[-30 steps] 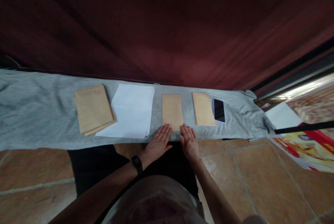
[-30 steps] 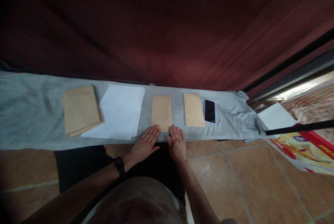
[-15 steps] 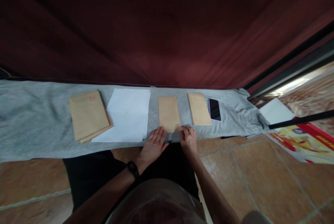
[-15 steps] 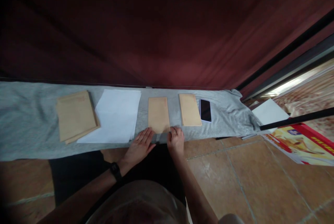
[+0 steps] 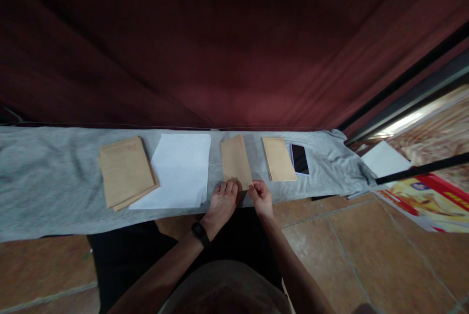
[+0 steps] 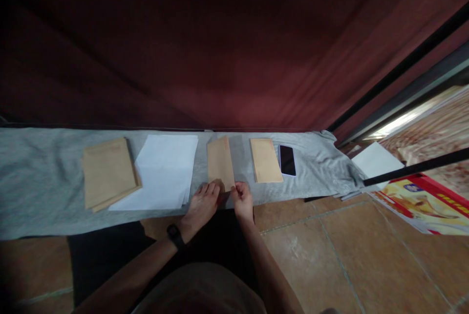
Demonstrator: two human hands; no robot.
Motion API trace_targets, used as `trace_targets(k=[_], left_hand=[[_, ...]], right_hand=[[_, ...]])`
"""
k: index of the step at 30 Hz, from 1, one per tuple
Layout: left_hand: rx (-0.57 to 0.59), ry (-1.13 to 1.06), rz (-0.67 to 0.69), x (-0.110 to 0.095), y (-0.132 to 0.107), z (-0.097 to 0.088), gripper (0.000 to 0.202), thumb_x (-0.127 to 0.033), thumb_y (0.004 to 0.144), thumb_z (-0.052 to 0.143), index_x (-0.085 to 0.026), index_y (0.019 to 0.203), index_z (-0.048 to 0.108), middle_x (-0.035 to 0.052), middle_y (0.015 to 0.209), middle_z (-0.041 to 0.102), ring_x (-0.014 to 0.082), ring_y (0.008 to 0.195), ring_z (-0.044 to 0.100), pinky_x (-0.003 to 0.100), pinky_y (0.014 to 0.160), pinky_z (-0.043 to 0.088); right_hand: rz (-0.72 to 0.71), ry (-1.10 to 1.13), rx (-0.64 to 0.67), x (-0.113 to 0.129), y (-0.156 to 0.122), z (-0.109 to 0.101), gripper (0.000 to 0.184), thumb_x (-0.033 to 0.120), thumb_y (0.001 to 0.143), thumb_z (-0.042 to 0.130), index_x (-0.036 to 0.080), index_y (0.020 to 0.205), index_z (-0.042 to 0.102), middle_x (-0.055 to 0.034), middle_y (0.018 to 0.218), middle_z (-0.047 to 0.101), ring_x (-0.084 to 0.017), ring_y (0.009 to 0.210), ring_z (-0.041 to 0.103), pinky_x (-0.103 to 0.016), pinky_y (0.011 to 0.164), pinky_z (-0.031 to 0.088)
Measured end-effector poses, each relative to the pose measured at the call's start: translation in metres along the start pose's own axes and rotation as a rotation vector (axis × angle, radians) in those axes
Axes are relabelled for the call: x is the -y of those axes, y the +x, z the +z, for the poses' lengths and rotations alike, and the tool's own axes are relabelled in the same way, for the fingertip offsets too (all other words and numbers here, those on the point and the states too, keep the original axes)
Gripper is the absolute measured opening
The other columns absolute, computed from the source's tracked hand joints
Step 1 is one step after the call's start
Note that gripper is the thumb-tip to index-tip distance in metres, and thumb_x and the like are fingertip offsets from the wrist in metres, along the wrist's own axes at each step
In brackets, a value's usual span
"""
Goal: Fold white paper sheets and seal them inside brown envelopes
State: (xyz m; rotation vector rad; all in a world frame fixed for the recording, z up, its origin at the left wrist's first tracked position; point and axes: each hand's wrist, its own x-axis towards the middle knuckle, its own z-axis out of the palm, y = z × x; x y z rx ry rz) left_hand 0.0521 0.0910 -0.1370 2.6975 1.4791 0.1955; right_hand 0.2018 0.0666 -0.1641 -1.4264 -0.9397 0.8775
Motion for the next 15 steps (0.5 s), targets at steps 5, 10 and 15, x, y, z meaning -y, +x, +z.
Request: trace_targets(k=[5,10,15], left_hand=[[-0.035,-0.012,-0.049,-0.003,0.009,-0.007,0.029,-0.019,0.097,0.047,-0.01,0.121,0.059,0.0153,0.113,0.065,0.0279,0.102,0.064,0.037,0.08,0.052],[-0.086,-0.284,-0.098,-0.007,0.018,-0.018,0.034,-0.014,0.096,0.044,-0.011,0.128,0.055,0.0146,0.114,0.067,0.0235,0.092,0.069,0.03,0.07,0.053],[-0.27,-0.998,-0.445,-0.01,0.031,-0.017,0.02,-0.027,0.095,0.052,-0.015,0.095,0.068,0.0096,0.083,0.072,0.0219,0.075,0.071,0.03,0.067,0.054]], right_hand=[[-0.042,-0.024,-0.02,0.027,-0.003,0.007,0.026,0.044,0.087,0.062,0.019,0.092,0.064,-0.0014,0.079,0.069,-0.015,0.072,0.064,-0.028,0.07,0.051],[-0.171,-0.083,0.03,0.055,-0.002,0.01,0.025,0.041,0.093,0.057,0.019,0.101,0.066,-0.0047,0.092,0.071,-0.017,0.085,0.066,-0.029,0.08,0.052],[-0.264,-0.195,0.047,0.05,-0.001,0.009,0.032,0.042,0.096,0.052,0.021,0.118,0.063,-0.0087,0.116,0.068,-0.02,0.109,0.063,-0.036,0.096,0.05]])
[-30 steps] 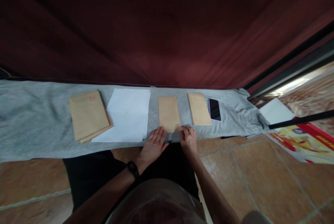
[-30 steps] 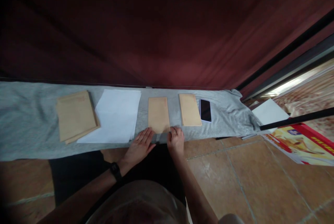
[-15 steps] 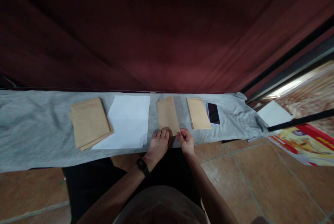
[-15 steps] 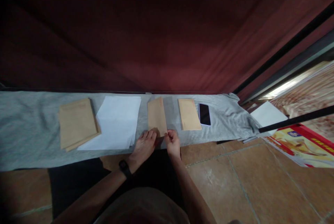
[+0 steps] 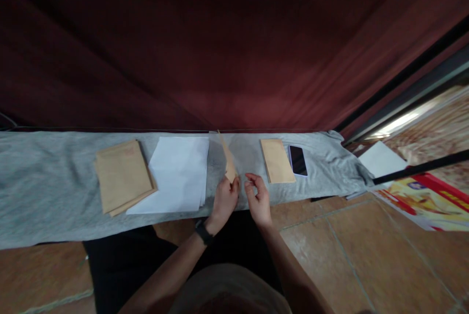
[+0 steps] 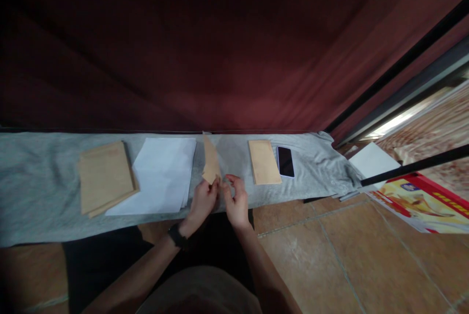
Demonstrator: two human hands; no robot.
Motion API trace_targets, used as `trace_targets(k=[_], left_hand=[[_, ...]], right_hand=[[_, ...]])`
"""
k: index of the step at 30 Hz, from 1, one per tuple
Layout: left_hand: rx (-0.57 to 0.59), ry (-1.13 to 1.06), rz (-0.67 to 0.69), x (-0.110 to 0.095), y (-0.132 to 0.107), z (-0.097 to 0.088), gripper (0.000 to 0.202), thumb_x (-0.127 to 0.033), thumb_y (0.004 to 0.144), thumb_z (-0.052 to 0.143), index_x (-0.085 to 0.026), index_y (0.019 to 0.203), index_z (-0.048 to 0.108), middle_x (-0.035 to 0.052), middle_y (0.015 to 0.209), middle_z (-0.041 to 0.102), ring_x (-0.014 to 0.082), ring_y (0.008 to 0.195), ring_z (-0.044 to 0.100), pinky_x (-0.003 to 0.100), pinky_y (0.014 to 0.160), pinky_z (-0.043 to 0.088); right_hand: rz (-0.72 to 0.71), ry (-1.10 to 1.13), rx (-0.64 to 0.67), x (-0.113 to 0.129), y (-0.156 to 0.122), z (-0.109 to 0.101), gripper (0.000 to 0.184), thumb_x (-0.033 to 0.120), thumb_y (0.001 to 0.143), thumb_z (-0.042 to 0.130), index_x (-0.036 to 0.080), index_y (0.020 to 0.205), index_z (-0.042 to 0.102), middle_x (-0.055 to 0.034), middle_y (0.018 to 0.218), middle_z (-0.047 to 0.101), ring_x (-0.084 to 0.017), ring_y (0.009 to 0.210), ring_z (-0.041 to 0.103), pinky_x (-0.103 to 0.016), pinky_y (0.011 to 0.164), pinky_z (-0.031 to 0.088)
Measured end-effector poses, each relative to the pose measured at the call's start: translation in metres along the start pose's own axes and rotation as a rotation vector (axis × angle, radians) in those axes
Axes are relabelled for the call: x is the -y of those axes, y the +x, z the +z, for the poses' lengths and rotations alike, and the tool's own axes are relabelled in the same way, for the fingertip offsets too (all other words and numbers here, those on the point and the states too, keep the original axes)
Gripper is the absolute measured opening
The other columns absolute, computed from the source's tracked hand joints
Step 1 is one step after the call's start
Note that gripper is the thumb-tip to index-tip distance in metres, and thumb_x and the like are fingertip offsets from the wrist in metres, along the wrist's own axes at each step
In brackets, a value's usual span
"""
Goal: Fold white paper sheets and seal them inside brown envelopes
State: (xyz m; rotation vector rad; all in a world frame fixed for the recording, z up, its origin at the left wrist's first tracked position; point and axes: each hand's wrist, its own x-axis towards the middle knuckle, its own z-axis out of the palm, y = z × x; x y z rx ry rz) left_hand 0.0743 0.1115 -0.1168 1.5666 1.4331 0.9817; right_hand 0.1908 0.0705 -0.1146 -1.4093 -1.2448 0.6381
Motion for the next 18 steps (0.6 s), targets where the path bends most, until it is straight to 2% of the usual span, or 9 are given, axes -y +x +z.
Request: trace_targets(k=[2,4,7,9,11,14,18], left_hand=[[-0.035,-0.37,-0.206,0.002,-0.001,0.005,0.022,-0.036,0.091,0.06,-0.015,0.09,0.068,0.0077,0.075,0.072,0.0212,0.065,0.07,0.031,0.061,0.055],[-0.047,-0.712,-0.369,0.006,-0.005,0.011,0.027,-0.04,0.083,0.07,-0.015,0.093,0.068,0.0072,0.078,0.074,0.02,0.064,0.07,0.031,0.059,0.057],[-0.049,-0.981,-0.538,0.013,-0.014,0.022,0.035,-0.038,0.07,0.082,-0.014,0.091,0.068,0.0062,0.082,0.075,0.0168,0.065,0.07,0.028,0.061,0.057],[-0.038,-0.999,-0.631,0.019,-0.02,0.029,0.034,-0.038,0.066,0.083,-0.014,0.084,0.068,0.0043,0.075,0.073,0.0139,0.058,0.067,0.024,0.055,0.052],[-0.02,-0.964,-0.679,0.023,-0.023,0.033,0.033,-0.04,0.067,0.082,-0.014,0.08,0.067,0.0024,0.068,0.071,0.0118,0.052,0.062,0.022,0.048,0.045],[0.02,-0.916,-0.692,0.027,-0.024,0.034,0.033,-0.045,0.069,0.079,-0.015,0.073,0.066,0.0016,0.062,0.067,0.0114,0.051,0.059,0.022,0.046,0.04],[0.123,-0.876,-0.69,0.031,-0.026,0.027,0.037,-0.051,0.072,0.075,-0.015,0.071,0.065,0.0035,0.067,0.068,0.012,0.056,0.061,0.022,0.049,0.042]], right_hand=[[0.03,-0.042,-0.054,-0.014,-0.005,0.001,0.037,0.045,0.095,0.053,0.021,0.123,0.061,-0.0104,0.124,0.064,-0.023,0.116,0.059,-0.039,0.1,0.049],[0.118,-0.037,-0.088,-0.032,-0.011,0.002,0.044,0.047,0.092,0.056,0.021,0.128,0.058,-0.0116,0.128,0.062,-0.024,0.117,0.06,-0.041,0.099,0.05],[0.301,0.079,-0.012,-0.054,-0.02,0.006,0.052,0.051,0.091,0.056,0.02,0.133,0.055,-0.009,0.107,0.07,-0.022,0.095,0.069,-0.038,0.085,0.056],[0.383,0.149,0.025,-0.063,-0.023,0.007,0.055,0.052,0.09,0.057,0.019,0.134,0.054,-0.0057,0.092,0.072,-0.022,0.083,0.07,-0.035,0.076,0.057],[0.409,0.172,0.02,-0.067,-0.023,0.008,0.054,0.051,0.087,0.06,0.018,0.13,0.057,-0.0042,0.085,0.071,-0.021,0.079,0.07,-0.034,0.073,0.057],[0.397,0.172,-0.002,-0.066,-0.018,0.008,0.047,0.047,0.082,0.064,0.018,0.118,0.063,-0.0027,0.078,0.07,-0.02,0.071,0.068,-0.033,0.069,0.056],[0.367,0.176,-0.014,-0.064,-0.013,0.008,0.037,0.045,0.081,0.063,0.019,0.107,0.066,-0.0027,0.076,0.07,-0.02,0.066,0.067,-0.032,0.063,0.055]])
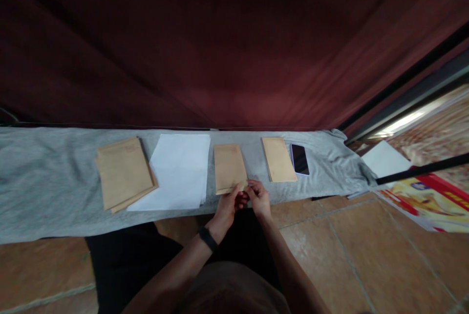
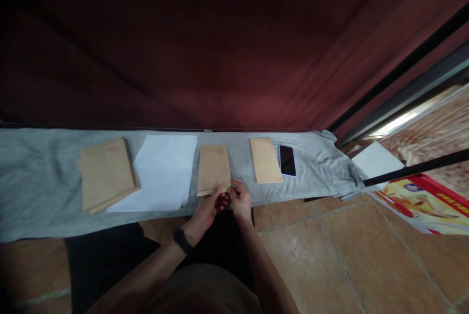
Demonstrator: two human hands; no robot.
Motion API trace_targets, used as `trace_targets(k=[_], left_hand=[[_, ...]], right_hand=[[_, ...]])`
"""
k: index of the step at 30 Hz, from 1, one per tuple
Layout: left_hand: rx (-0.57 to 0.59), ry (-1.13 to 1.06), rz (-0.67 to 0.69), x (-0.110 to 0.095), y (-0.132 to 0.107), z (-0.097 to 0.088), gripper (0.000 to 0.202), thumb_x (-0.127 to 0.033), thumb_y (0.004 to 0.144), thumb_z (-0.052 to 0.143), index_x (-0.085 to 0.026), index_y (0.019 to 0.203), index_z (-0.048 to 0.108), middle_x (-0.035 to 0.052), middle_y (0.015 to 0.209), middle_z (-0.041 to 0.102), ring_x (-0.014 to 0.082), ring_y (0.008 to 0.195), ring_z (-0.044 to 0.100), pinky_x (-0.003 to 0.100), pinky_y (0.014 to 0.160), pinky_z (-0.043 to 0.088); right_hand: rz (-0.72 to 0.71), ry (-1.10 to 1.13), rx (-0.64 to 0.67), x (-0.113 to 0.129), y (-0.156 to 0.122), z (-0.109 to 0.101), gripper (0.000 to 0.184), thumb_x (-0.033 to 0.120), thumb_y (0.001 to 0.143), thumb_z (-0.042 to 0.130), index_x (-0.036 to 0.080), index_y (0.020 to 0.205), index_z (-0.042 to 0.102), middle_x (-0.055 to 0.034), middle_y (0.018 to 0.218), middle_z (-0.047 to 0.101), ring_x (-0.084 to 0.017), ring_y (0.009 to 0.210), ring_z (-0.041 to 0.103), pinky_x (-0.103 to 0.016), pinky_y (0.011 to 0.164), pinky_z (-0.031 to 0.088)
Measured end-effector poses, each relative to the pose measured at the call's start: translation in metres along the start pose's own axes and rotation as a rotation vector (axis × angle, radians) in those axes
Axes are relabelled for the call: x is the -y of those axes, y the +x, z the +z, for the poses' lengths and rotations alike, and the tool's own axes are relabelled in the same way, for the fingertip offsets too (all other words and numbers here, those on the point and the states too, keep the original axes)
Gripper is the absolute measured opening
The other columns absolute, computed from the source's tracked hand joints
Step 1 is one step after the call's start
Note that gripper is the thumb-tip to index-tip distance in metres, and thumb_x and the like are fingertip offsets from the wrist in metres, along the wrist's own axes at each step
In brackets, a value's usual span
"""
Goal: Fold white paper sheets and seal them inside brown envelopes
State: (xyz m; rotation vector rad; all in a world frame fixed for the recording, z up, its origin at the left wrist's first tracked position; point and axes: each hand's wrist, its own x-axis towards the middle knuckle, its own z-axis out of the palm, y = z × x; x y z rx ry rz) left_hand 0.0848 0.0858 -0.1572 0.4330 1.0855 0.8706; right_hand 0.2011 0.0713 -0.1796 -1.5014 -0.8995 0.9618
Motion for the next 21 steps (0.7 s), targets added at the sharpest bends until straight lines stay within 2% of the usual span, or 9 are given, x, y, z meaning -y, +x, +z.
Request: trace_targets(k=[3,5,7,9,10,12,15,18,21], left_hand=[[0.06,0.097,-0.008,0.004,-0.005,-0.008,0.039,-0.054,0.076,0.069,-0.015,0.073,0.065,0.0047,0.07,0.069,0.0132,0.056,0.062,0.023,0.049,0.044],[0.088,0.283,0.066,0.008,-0.011,-0.014,0.039,-0.054,0.081,0.063,-0.017,0.072,0.063,0.0048,0.069,0.068,0.0149,0.054,0.062,0.025,0.05,0.047],[0.097,0.587,0.292,0.011,-0.017,-0.019,0.036,-0.05,0.088,0.055,-0.018,0.076,0.065,0.0064,0.075,0.071,0.0183,0.064,0.067,0.031,0.061,0.054],[0.123,0.946,0.617,0.011,-0.022,-0.025,0.032,-0.041,0.095,0.047,-0.018,0.094,0.07,0.0101,0.1,0.074,0.0233,0.094,0.07,0.04,0.089,0.055],[0.142,1.098,0.761,0.01,-0.024,-0.028,0.032,-0.037,0.097,0.045,-0.018,0.109,0.069,0.0115,0.118,0.071,0.0252,0.113,0.065,0.044,0.102,0.049],[0.178,1.358,0.947,0.009,-0.025,-0.034,0.042,-0.031,0.098,0.046,-0.016,0.136,0.055,0.013,0.146,0.054,0.0268,0.139,0.046,0.048,0.117,0.035],[0.174,1.648,1.032,0.01,-0.023,-0.043,0.06,-0.031,0.096,0.051,-0.012,0.15,0.038,0.0145,0.158,0.036,0.026,0.148,0.031,0.047,0.122,0.027],[0.147,1.787,1.042,0.015,-0.021,-0.049,0.065,-0.035,0.095,0.053,-0.012,0.153,0.034,0.014,0.16,0.033,0.0248,0.15,0.026,0.044,0.123,0.025],[0.132,1.821,1.04,0.017,-0.021,-0.051,0.066,-0.036,0.095,0.053,-0.011,0.153,0.034,0.014,0.16,0.032,0.0249,0.15,0.025,0.044,0.124,0.024]], right_hand=[[-0.034,-0.079,-0.023,-0.002,0.001,-0.001,0.034,0.044,0.083,0.061,0.019,0.105,0.066,-0.0041,0.08,0.072,-0.021,0.07,0.067,-0.033,0.065,0.054],[-0.071,-0.171,-0.043,-0.003,0.001,-0.003,0.032,0.042,0.084,0.059,0.019,0.105,0.067,-0.0046,0.082,0.072,-0.021,0.073,0.067,-0.033,0.069,0.054],[-0.106,-0.254,-0.053,-0.005,0.001,-0.004,0.031,0.04,0.085,0.057,0.019,0.105,0.067,-0.0046,0.083,0.072,-0.021,0.075,0.067,-0.032,0.071,0.053],[-0.128,-0.311,-0.055,-0.005,0.001,-0.005,0.032,0.04,0.086,0.055,0.019,0.107,0.067,-0.0044,0.082,0.072,-0.021,0.074,0.067,-0.032,0.071,0.053],[-0.134,-0.333,-0.052,-0.005,0.002,-0.006,0.032,0.04,0.087,0.054,0.019,0.108,0.067,-0.0043,0.081,0.072,-0.021,0.074,0.067,-0.032,0.071,0.053],[-0.144,-0.375,-0.044,-0.004,0.002,-0.005,0.033,0.04,0.089,0.052,0.019,0.111,0.066,-0.0042,0.082,0.072,-0.021,0.074,0.068,-0.032,0.07,0.054],[-0.173,-0.483,-0.047,-0.004,0.001,-0.005,0.033,0.038,0.091,0.05,0.021,0.114,0.065,-0.0044,0.084,0.073,-0.021,0.075,0.068,-0.032,0.071,0.054],[-0.213,-0.609,-0.059,-0.005,-0.001,-0.004,0.03,0.035,0.094,0.048,0.023,0.116,0.064,-0.0047,0.088,0.074,-0.02,0.077,0.069,-0.03,0.072,0.054],[-0.285,-0.708,-0.07,-0.005,-0.005,-0.005,0.03,0.033,0.097,0.045,0.022,0.117,0.064,-0.0073,0.097,0.073,-0.02,0.083,0.068,-0.03,0.075,0.053]])
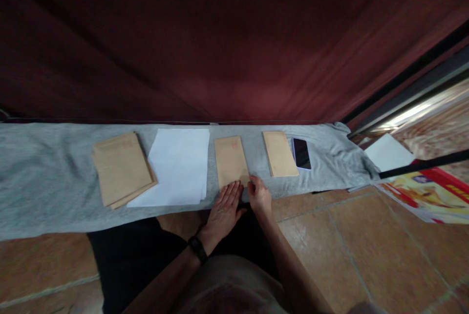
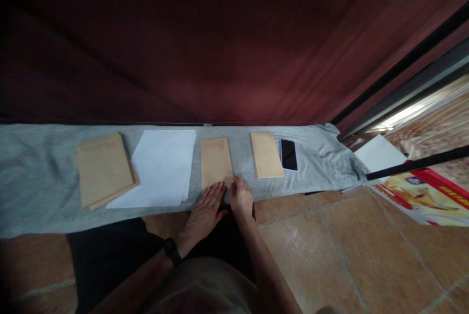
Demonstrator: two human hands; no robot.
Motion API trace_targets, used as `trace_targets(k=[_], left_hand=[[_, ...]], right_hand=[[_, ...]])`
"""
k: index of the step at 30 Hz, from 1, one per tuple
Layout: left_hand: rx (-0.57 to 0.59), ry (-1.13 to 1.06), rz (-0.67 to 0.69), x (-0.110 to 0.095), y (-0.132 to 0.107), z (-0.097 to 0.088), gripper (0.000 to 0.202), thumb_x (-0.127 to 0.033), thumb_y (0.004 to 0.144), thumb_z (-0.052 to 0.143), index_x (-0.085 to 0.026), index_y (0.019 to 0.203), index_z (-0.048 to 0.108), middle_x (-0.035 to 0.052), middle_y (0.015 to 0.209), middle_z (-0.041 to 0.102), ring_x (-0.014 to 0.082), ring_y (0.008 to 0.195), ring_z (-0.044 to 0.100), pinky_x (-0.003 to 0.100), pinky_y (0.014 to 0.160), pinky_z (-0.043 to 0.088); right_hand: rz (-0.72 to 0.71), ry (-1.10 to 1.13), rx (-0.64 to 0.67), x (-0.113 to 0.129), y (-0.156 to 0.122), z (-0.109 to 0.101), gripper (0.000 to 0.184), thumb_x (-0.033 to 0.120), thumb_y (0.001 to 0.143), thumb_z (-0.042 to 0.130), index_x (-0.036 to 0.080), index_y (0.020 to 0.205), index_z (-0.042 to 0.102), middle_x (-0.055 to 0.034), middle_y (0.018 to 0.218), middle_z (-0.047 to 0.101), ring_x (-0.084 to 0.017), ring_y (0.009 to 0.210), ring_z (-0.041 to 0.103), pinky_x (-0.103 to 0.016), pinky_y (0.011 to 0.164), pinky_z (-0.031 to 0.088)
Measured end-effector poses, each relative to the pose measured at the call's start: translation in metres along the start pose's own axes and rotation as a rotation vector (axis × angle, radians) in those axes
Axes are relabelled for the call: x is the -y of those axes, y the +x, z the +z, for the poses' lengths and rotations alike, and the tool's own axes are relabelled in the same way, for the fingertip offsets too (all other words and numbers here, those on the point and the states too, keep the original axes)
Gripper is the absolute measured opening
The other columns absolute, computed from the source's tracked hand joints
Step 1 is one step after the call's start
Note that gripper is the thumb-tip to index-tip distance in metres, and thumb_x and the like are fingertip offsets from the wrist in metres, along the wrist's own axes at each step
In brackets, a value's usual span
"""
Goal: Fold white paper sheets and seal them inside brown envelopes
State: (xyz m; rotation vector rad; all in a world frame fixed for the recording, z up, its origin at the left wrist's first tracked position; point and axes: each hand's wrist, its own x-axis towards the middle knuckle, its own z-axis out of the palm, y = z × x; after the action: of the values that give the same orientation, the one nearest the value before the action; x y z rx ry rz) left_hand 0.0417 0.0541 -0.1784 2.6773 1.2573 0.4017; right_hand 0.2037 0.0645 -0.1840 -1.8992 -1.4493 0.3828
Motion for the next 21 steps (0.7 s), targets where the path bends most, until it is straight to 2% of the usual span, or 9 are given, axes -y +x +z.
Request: trace_targets(k=[3,6,10,14,21], left_hand=[[0.002,0.002,0.005,0.0,0.0,0.001,0.064,-0.034,0.095,0.052,-0.012,0.152,0.035,0.0136,0.16,0.032,0.0252,0.15,0.025,0.045,0.124,0.023],[0.015,0.011,0.002,0.001,0.001,0.003,0.062,-0.028,0.094,0.051,-0.008,0.151,0.037,0.0154,0.159,0.034,0.0258,0.15,0.027,0.045,0.124,0.024],[0.027,0.037,-0.01,0.005,0.001,0.005,0.058,-0.018,0.093,0.044,-0.005,0.149,0.039,0.0175,0.155,0.04,0.0245,0.148,0.03,0.043,0.123,0.027],[0.026,0.03,-0.004,0.01,-0.002,-0.001,0.058,-0.023,0.095,0.044,-0.006,0.151,0.037,0.0159,0.157,0.038,0.024,0.149,0.028,0.043,0.124,0.025],[0.008,0.031,-0.021,0.019,-0.009,-0.011,0.063,-0.04,0.097,0.049,-0.009,0.151,0.038,0.0149,0.158,0.036,0.0274,0.149,0.029,0.047,0.122,0.026]], right_hand=[[-0.101,-0.08,-0.006,0.003,-0.006,-0.003,0.033,0.032,0.1,0.041,0.019,0.118,0.066,-0.012,0.103,0.069,-0.023,0.095,0.066,-0.035,0.085,0.053],[-0.244,-0.061,0.073,0.01,-0.016,-0.003,0.036,0.031,0.102,0.039,0.019,0.125,0.064,-0.0129,0.115,0.068,-0.024,0.111,0.062,-0.04,0.098,0.05],[-0.392,-0.05,0.19,0.016,-0.03,0.002,0.044,0.026,0.103,0.036,0.017,0.143,0.051,-0.0114,0.141,0.058,-0.022,0.132,0.051,-0.043,0.114,0.039],[-0.419,-0.16,0.226,0.011,-0.037,0.001,0.048,0.028,0.104,0.034,0.016,0.151,0.041,-0.0117,0.149,0.051,-0.023,0.141,0.044,-0.048,0.12,0.03],[-0.436,-0.249,0.247,-0.006,-0.032,-0.016,0.048,0.029,0.105,0.036,0.021,0.152,0.039,-0.0085,0.152,0.047,-0.022,0.141,0.044,-0.049,0.121,0.027]])
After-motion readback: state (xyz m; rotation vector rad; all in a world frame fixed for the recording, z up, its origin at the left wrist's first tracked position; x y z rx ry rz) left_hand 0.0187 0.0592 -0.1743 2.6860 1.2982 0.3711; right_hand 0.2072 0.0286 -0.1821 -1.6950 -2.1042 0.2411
